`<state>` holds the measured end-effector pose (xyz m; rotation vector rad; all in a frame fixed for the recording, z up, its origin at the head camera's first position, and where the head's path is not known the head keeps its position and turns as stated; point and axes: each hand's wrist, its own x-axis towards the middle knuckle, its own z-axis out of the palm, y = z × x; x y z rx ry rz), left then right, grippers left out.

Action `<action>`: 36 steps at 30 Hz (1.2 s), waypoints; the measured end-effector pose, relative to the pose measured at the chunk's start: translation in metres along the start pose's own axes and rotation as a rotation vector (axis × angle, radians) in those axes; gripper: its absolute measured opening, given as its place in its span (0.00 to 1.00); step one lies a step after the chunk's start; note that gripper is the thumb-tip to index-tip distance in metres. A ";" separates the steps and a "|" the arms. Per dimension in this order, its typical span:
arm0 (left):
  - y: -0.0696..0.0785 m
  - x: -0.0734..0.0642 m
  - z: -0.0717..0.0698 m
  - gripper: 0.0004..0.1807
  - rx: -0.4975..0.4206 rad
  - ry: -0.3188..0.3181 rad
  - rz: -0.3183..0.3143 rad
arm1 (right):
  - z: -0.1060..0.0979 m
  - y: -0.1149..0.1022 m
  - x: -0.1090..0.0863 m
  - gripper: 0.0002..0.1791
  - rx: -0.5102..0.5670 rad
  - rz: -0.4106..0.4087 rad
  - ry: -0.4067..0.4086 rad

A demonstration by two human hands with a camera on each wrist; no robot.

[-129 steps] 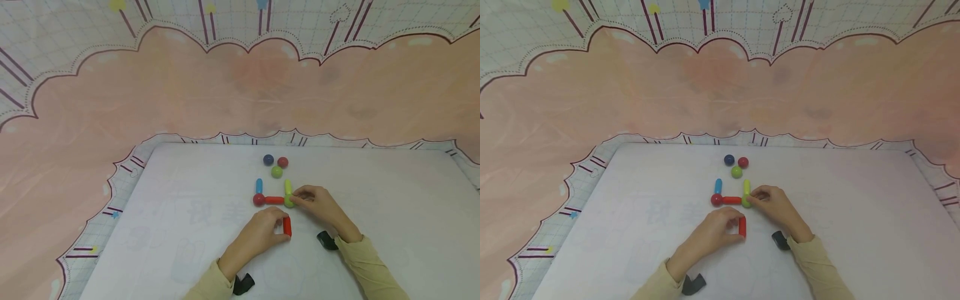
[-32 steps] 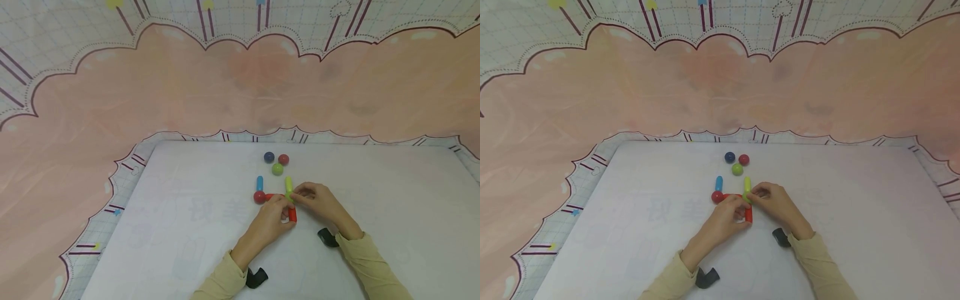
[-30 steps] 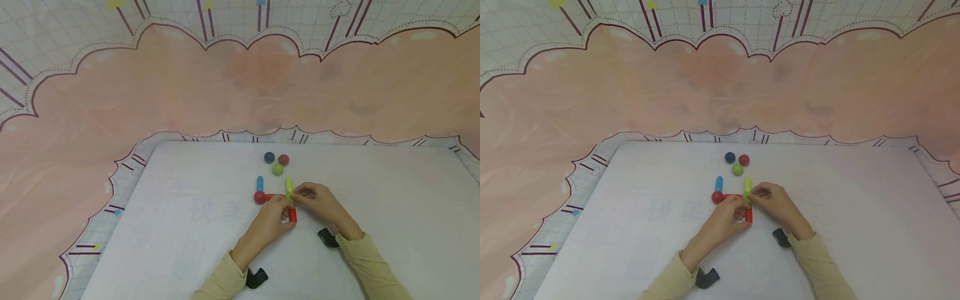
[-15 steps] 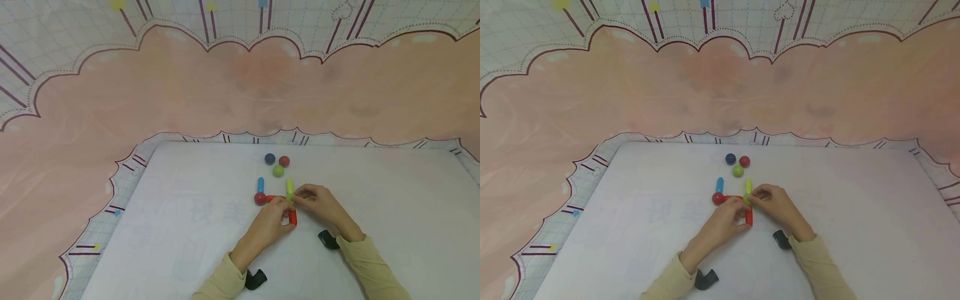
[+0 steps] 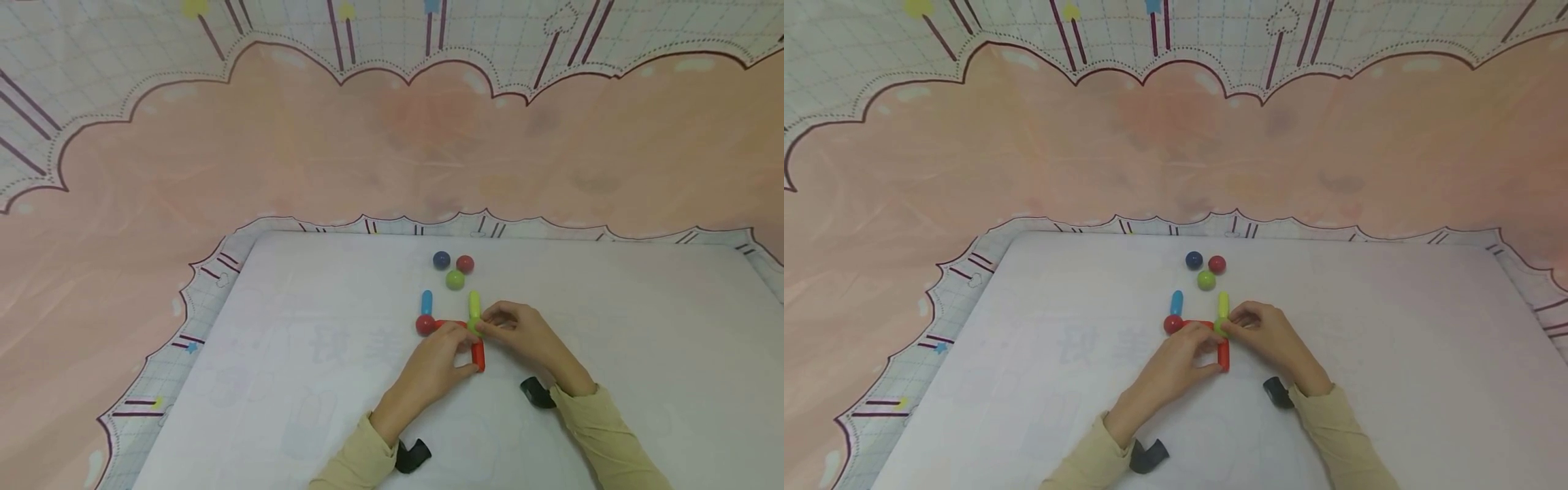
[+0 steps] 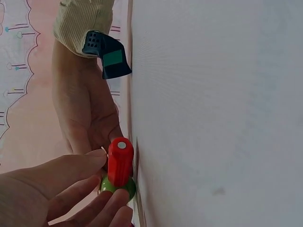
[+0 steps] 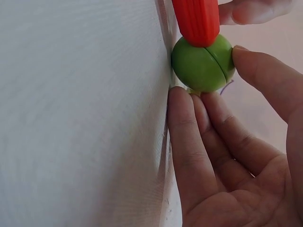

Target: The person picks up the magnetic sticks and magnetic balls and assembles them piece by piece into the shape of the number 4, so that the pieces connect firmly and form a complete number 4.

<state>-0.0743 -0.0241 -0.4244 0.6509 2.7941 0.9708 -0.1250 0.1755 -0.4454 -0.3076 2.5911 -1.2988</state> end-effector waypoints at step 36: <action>-0.037 -0.009 -0.041 0.13 -0.029 0.215 -0.112 | 0.000 0.000 -0.002 0.18 0.005 0.029 -0.011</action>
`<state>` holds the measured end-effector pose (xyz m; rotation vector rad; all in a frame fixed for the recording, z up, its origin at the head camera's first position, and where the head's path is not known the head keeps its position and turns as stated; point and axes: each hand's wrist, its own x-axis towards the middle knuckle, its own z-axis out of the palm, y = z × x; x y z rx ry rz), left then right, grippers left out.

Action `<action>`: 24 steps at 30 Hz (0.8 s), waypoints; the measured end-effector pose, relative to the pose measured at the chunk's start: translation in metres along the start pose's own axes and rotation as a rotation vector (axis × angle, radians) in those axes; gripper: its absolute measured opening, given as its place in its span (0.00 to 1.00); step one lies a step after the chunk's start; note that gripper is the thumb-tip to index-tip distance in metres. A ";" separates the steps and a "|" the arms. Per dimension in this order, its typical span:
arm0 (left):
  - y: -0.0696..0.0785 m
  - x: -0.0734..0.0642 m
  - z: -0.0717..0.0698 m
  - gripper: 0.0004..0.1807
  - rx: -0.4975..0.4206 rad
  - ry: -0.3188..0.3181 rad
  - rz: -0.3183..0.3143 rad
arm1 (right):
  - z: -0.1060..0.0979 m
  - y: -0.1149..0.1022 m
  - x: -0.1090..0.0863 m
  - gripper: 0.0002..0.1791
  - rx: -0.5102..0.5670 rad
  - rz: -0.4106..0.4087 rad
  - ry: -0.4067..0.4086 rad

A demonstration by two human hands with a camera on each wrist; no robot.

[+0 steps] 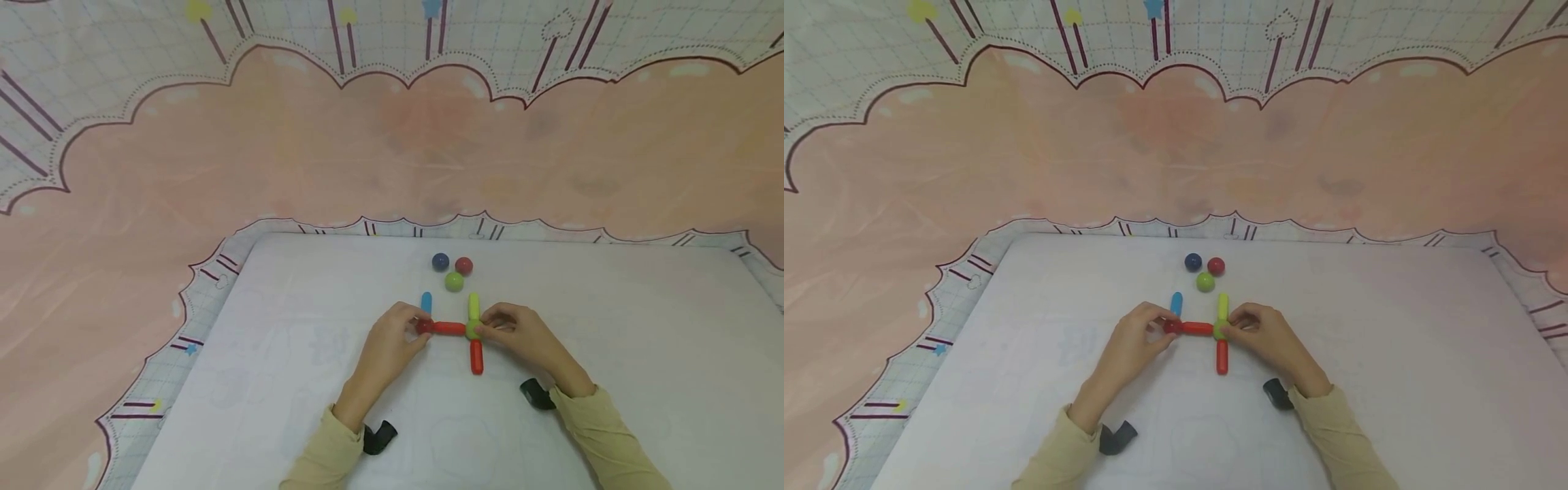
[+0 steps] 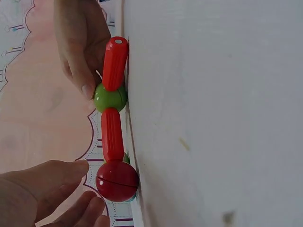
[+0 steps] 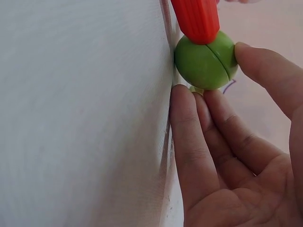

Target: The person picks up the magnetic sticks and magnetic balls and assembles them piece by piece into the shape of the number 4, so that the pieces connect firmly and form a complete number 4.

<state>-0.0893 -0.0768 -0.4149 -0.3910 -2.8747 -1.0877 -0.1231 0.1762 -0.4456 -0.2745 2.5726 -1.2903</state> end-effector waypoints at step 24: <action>-0.008 0.010 0.005 0.15 -0.037 -0.124 -0.086 | 0.001 -0.010 -0.003 0.16 -0.024 -0.021 0.043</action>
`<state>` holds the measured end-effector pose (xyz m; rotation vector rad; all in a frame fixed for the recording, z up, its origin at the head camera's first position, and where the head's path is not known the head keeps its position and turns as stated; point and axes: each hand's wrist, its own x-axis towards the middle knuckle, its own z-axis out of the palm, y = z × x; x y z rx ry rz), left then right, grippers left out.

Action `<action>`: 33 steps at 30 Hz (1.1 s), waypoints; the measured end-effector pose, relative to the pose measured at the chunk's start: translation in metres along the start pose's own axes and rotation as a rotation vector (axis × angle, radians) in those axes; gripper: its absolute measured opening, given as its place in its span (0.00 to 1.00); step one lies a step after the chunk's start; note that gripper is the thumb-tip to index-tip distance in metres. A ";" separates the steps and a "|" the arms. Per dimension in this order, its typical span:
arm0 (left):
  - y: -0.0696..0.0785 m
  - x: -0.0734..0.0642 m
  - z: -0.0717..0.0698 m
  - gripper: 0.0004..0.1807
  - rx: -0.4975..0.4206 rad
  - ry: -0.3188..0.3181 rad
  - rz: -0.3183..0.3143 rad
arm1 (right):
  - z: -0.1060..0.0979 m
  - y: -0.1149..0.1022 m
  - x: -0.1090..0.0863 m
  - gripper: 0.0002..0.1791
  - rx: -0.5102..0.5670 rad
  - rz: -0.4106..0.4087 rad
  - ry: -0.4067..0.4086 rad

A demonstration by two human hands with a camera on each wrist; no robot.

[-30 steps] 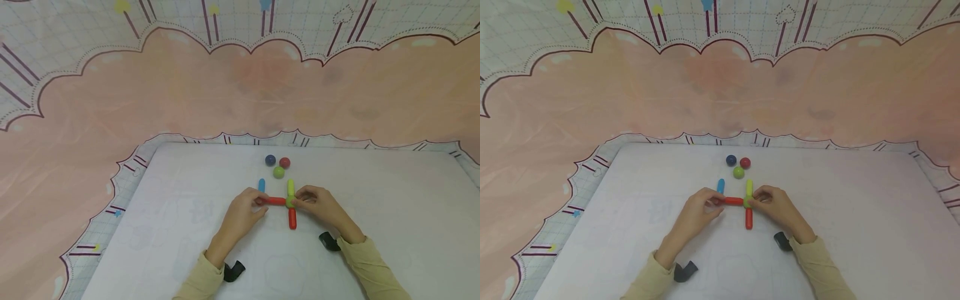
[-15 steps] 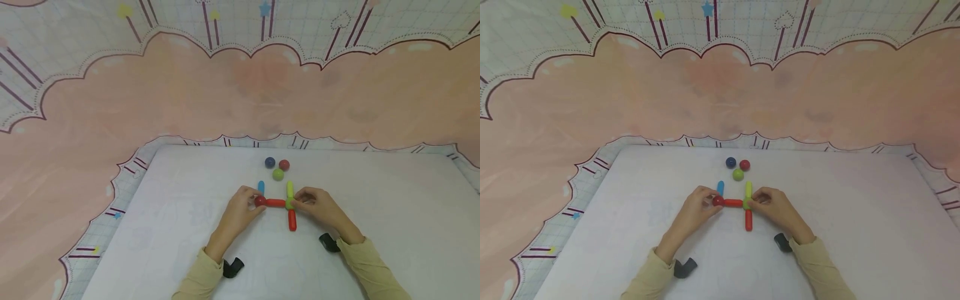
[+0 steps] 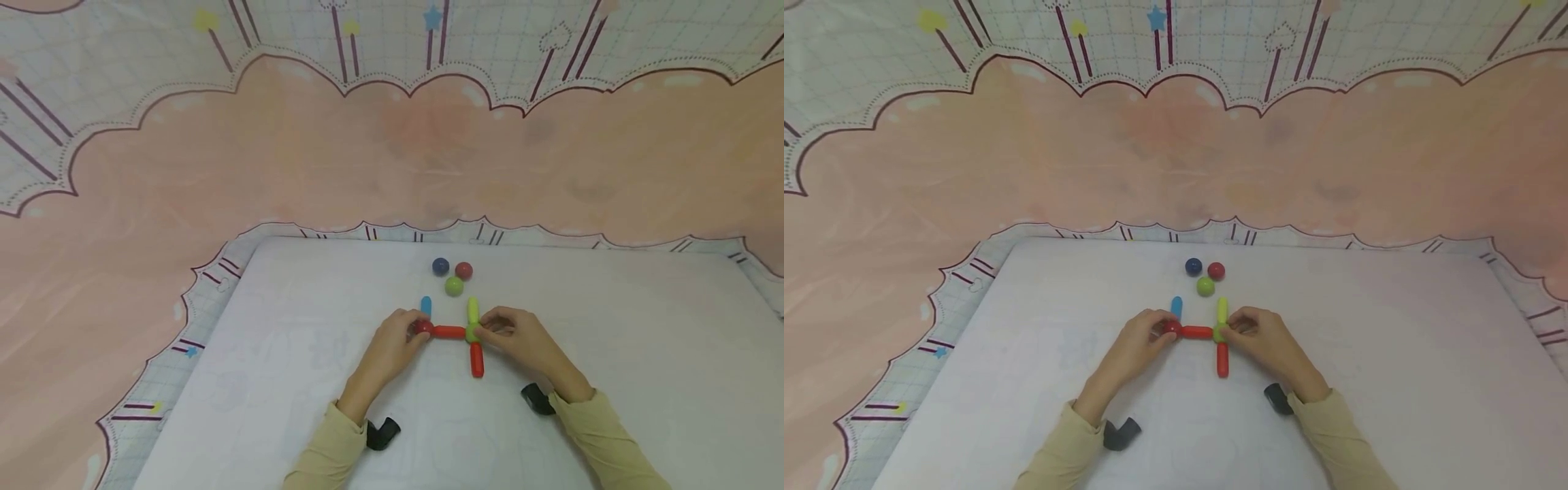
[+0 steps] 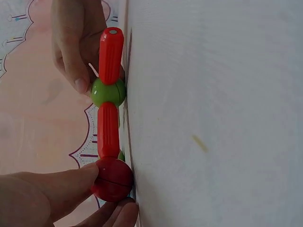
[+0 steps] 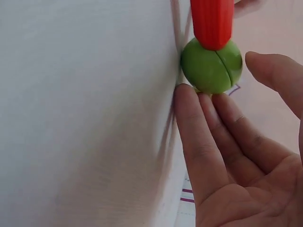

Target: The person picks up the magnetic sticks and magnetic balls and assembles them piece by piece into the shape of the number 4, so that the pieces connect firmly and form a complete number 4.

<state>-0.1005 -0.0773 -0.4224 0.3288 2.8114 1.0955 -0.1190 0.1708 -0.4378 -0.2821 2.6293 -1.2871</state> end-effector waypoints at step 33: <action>-0.006 0.000 0.000 0.17 -0.137 -0.014 -0.048 | -0.015 -0.035 0.041 0.23 -0.206 -0.100 -0.037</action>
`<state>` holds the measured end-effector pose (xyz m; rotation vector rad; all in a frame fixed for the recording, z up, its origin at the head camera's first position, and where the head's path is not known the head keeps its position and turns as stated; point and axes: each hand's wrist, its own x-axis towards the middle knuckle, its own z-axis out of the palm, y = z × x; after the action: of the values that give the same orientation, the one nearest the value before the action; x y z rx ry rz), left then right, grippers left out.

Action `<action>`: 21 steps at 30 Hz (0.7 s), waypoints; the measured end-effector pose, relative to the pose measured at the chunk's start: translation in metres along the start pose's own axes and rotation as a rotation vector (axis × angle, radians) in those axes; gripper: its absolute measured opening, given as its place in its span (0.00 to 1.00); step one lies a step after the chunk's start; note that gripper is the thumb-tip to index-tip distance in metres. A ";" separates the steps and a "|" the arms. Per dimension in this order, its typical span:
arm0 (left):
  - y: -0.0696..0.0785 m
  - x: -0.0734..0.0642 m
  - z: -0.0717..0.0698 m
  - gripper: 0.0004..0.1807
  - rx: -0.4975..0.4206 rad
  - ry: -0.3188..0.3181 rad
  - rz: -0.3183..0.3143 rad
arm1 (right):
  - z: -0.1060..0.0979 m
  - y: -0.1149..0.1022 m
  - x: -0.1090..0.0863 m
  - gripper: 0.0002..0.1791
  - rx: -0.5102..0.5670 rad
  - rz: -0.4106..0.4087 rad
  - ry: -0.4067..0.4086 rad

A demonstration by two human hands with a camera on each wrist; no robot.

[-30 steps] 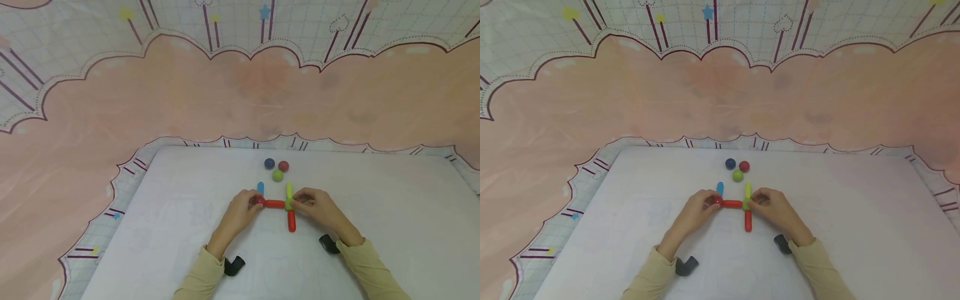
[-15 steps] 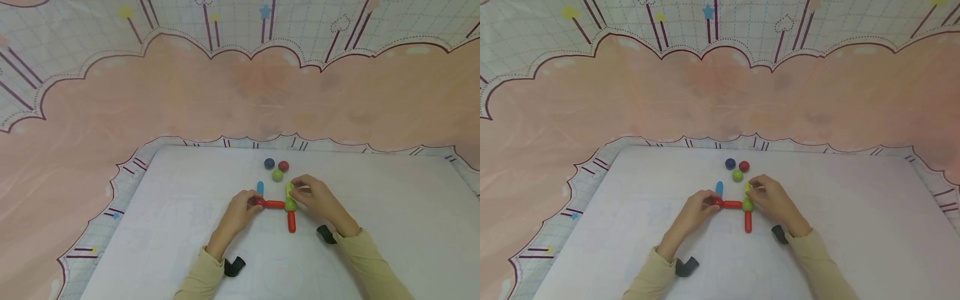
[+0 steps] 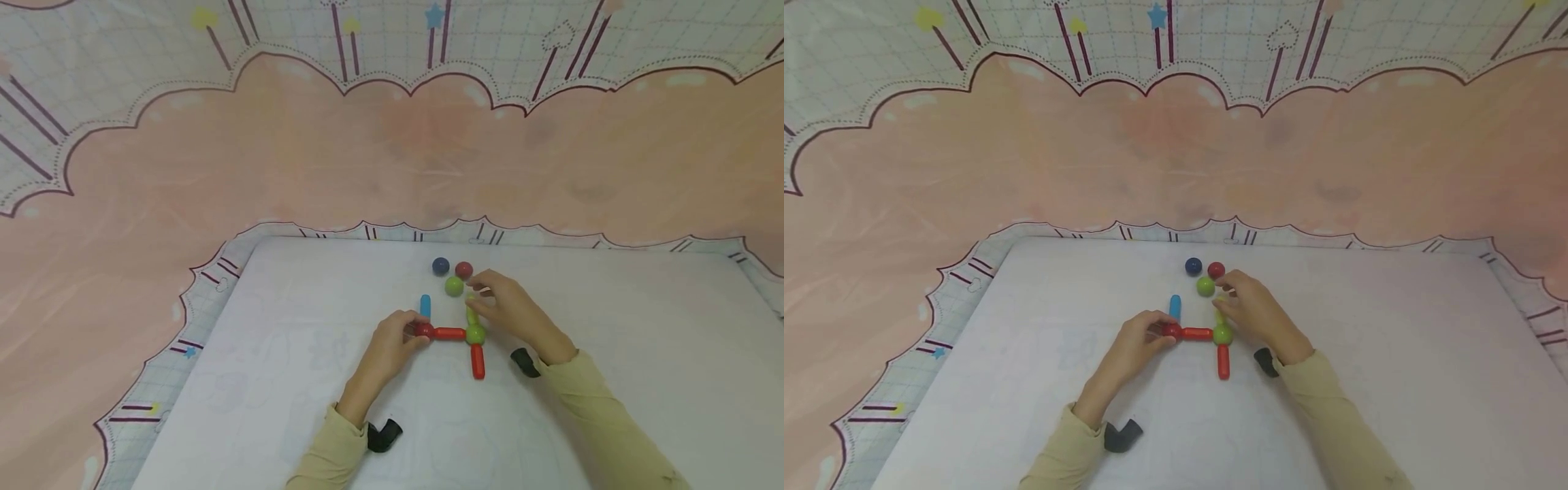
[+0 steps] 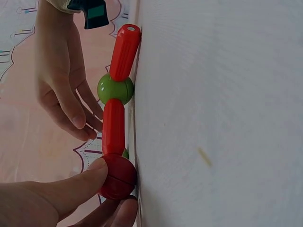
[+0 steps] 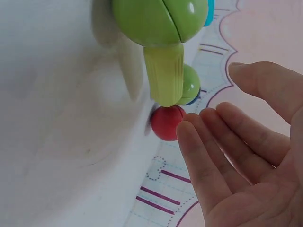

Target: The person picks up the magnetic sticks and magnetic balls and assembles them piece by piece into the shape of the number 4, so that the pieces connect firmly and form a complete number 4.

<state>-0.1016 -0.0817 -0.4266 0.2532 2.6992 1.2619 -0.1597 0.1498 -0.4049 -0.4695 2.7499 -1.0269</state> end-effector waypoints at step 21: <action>-0.002 0.001 -0.001 0.16 -0.015 -0.007 0.020 | 0.008 -0.012 0.021 0.22 -0.050 -0.050 0.001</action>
<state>-0.1031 -0.0835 -0.4275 0.2828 2.6873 1.2839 -0.1747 0.1286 -0.4037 -0.5484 2.7832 -0.9721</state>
